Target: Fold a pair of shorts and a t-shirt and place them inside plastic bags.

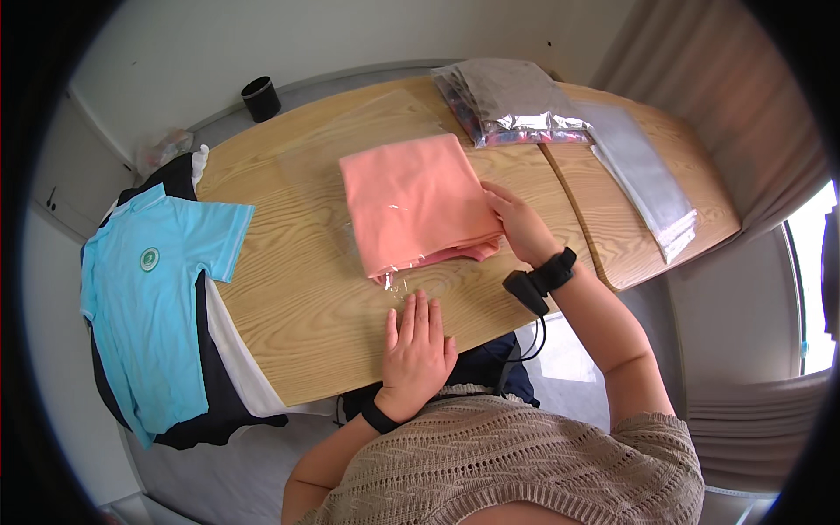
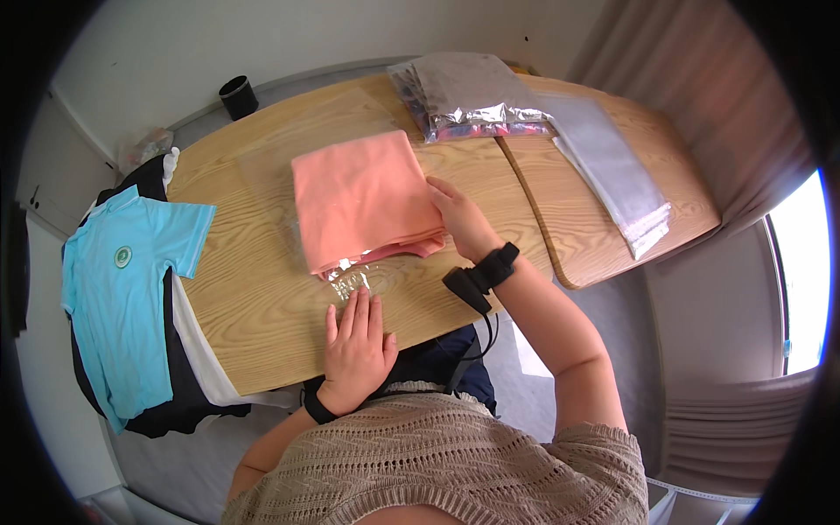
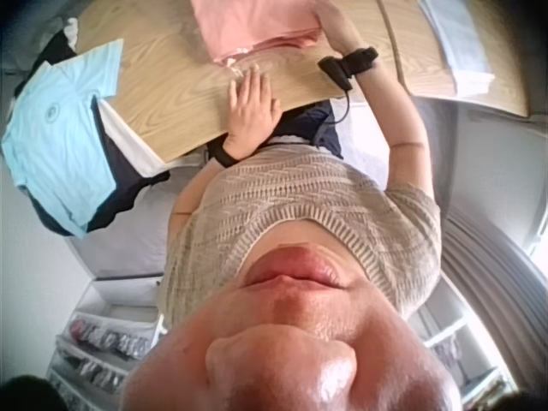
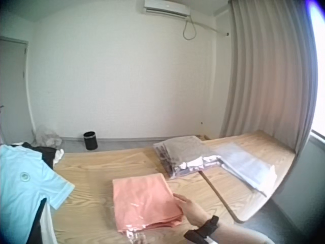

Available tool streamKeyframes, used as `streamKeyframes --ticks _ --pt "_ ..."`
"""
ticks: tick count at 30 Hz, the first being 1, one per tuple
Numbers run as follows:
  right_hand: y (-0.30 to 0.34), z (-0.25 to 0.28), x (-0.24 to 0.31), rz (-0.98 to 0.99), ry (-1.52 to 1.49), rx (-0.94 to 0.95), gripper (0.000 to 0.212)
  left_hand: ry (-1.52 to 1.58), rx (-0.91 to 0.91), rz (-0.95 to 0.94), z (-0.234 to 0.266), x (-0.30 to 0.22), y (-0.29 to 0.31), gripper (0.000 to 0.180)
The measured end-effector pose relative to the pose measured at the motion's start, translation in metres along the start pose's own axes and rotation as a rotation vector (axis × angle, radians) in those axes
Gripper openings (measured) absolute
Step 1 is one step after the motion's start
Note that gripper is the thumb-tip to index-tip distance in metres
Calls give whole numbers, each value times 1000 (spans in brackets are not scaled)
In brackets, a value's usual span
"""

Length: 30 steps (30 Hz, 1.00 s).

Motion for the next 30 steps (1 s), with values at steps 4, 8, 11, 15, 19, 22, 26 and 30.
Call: streamKeyframes --ticks 4,8,11,15,19,22,26,30 --pt "-13 -24 5 -247 -50 43 33 -2 11 3 1 0 0 58" --pt "-8 -49 -5 -561 -218 96 34 -6 -20 -1 0 -1 3 57" --pt "-5 -58 -11 -596 -256 113 34 14 -28 2 0 0 4 55" --pt "-13 -46 -27 -533 -336 4 30 25 -36 -9 2 -1 2 53" --pt "-18 -53 -42 -280 -618 -67 27 40 -10 -17 3 -1 0 52" --pt "-15 -68 -47 -178 -637 -155 35 35 -5 -32 0 0 1 52" --pt "-9 -90 -40 -118 -852 -298 38 21 -43 -84 -1 -3 6 47" --pt "-9 -128 -44 -135 -871 -74 41 48 -122 -134 5 -4 9 31"
Point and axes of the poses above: each hand's wrist, its own y-axis away from the middle knuckle, its own z-axis out of the back of the hand, x = y × z, the point moved 7 cm from there along -y, towards the middle knuckle, and after that the axes turned 10 degrees about -y, right-handed, at the moved point
